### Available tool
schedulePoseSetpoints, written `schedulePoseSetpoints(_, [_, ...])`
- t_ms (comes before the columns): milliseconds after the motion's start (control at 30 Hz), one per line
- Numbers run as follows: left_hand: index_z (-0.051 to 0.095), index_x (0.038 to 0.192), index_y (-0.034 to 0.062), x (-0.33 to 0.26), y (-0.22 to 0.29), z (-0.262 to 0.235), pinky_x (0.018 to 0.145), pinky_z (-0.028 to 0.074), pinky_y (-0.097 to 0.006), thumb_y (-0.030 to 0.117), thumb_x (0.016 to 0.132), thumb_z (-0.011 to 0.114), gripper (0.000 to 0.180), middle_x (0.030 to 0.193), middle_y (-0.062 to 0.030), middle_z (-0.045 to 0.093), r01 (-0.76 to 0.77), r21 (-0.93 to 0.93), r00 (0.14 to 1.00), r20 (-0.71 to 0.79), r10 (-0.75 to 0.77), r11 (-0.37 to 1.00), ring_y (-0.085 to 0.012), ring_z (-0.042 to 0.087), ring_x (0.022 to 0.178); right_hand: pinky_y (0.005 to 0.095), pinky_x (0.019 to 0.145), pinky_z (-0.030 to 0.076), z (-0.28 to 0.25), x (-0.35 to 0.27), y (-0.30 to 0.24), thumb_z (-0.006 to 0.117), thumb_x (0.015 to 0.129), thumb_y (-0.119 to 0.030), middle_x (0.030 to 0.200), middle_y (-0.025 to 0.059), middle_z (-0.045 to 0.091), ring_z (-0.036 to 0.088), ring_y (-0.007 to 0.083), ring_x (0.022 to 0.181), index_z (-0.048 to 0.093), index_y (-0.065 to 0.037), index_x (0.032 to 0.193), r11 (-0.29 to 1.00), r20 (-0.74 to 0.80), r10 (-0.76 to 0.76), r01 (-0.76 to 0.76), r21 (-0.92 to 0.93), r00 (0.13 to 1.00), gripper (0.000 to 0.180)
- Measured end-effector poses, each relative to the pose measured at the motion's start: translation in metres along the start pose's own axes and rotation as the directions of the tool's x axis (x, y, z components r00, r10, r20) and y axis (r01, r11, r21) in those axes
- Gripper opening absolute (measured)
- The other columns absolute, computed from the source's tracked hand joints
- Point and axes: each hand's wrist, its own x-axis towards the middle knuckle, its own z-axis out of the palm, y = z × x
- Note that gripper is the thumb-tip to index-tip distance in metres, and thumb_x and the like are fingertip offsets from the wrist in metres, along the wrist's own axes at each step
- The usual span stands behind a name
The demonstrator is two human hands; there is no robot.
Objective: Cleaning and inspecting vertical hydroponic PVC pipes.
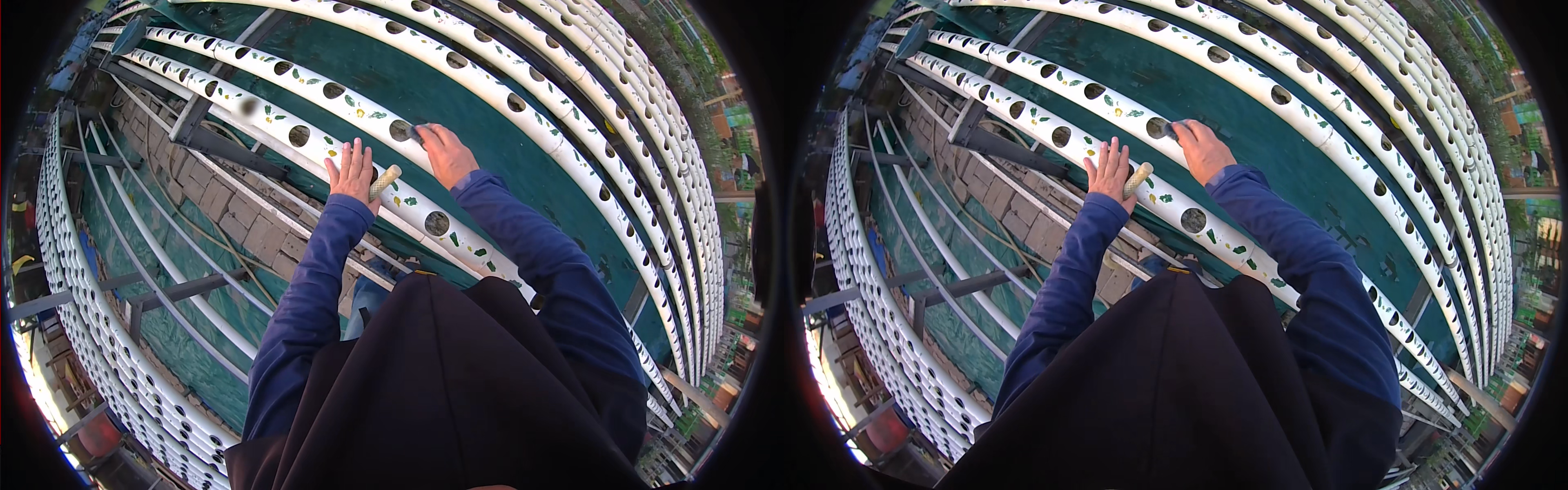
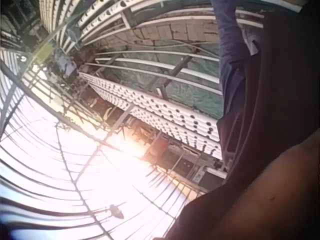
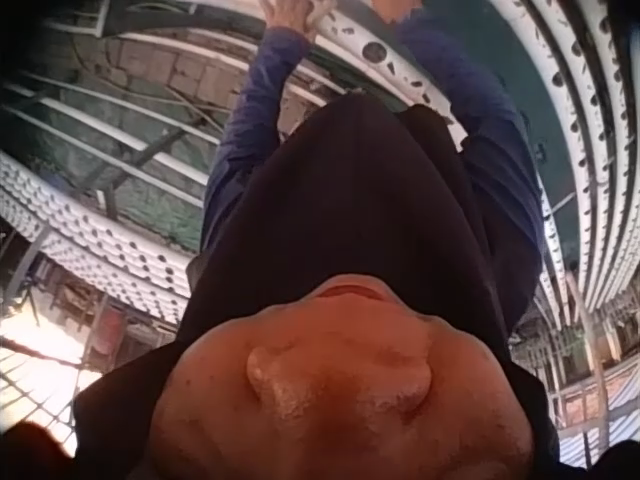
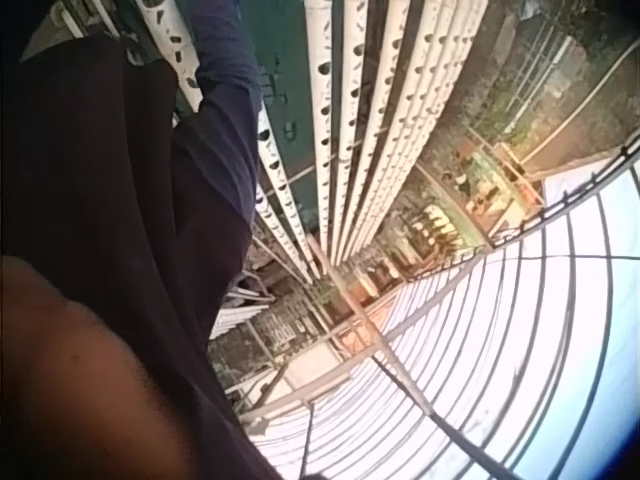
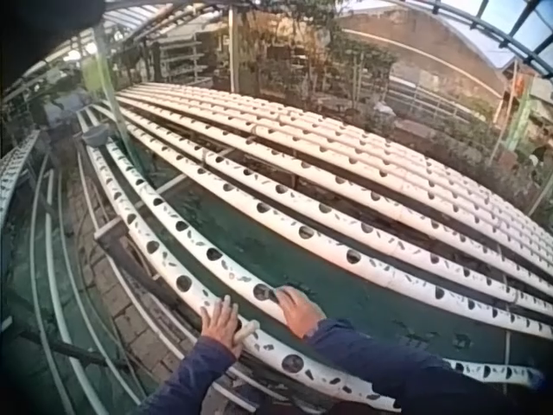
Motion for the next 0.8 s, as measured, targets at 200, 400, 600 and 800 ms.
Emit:
schedulePoseSetpoints(200, [0.026, 0.139, 0.0007, -0.001, -0.007, -0.005, 0.106, 0.006, -0.061, 0.019, 0.063, 0.068, 0.089, 0.149, -0.0199, 0.014, -0.022, -0.018, 0.999, -0.029, 0.022, 1.000, -0.0359, 0.010, 0.139, 0.0408, 0.108, 0.031, -0.030, -0.028, 0.009, 0.053, 0.078, -0.009, 0.127, 0.0112, 0.048, 0.037, 0.0288, 0.127, 0.055, -0.004, 0.118, 0.760, 0.361, -0.538, 0.624, -0.184, 0.762, 0.040])
schedulePoseSetpoints(400, [0.027, 0.138, -0.0015, -0.011, -0.019, -0.003, 0.106, 0.008, -0.061, 0.014, 0.060, 0.067, 0.089, 0.147, -0.0251, 0.015, -0.126, -0.148, 0.985, -0.133, 0.107, 0.981, -0.0386, 0.014, 0.137, 0.0413, 0.113, 0.023, -0.026, -0.022, -0.010, 0.052, 0.080, -0.011, 0.132, 0.0065, 0.045, 0.030, 0.0270, 0.133, 0.057, -0.006, 0.117, 0.635, 0.567, -0.468, 0.704, -0.317, 0.677, 0.037])
schedulePoseSetpoints(600, [0.023, 0.141, 0.0005, -0.028, -0.049, -0.033, 0.108, 0.000, -0.057, 0.007, 0.056, 0.061, 0.094, 0.147, -0.0273, 0.013, -0.171, -0.370, 0.981, -0.155, 0.120, 0.913, -0.0405, 0.010, 0.138, 0.0403, 0.113, 0.024, 0.057, 0.093, -0.045, 0.048, 0.083, -0.010, 0.139, 0.0037, 0.039, 0.026, 0.0264, 0.134, 0.053, -0.009, 0.121, 0.702, 0.395, -0.495, 0.624, -0.342, 0.774, 0.039])
schedulePoseSetpoints(800, [0.025, 0.141, 0.0011, -0.021, -0.134, -0.093, 0.108, 0.001, -0.058, 0.005, 0.056, 0.059, 0.092, 0.147, -0.0270, 0.014, -0.126, -0.386, 0.969, -0.247, 0.029, 0.914, -0.0417, 0.010, 0.138, 0.0392, 0.111, 0.028, 0.085, 0.147, -0.058, 0.047, 0.083, -0.007, 0.139, 0.0044, 0.040, 0.031, 0.0262, 0.132, 0.054, -0.008, 0.119, 0.795, 0.390, -0.465, 0.569, -0.212, 0.795, 0.037])
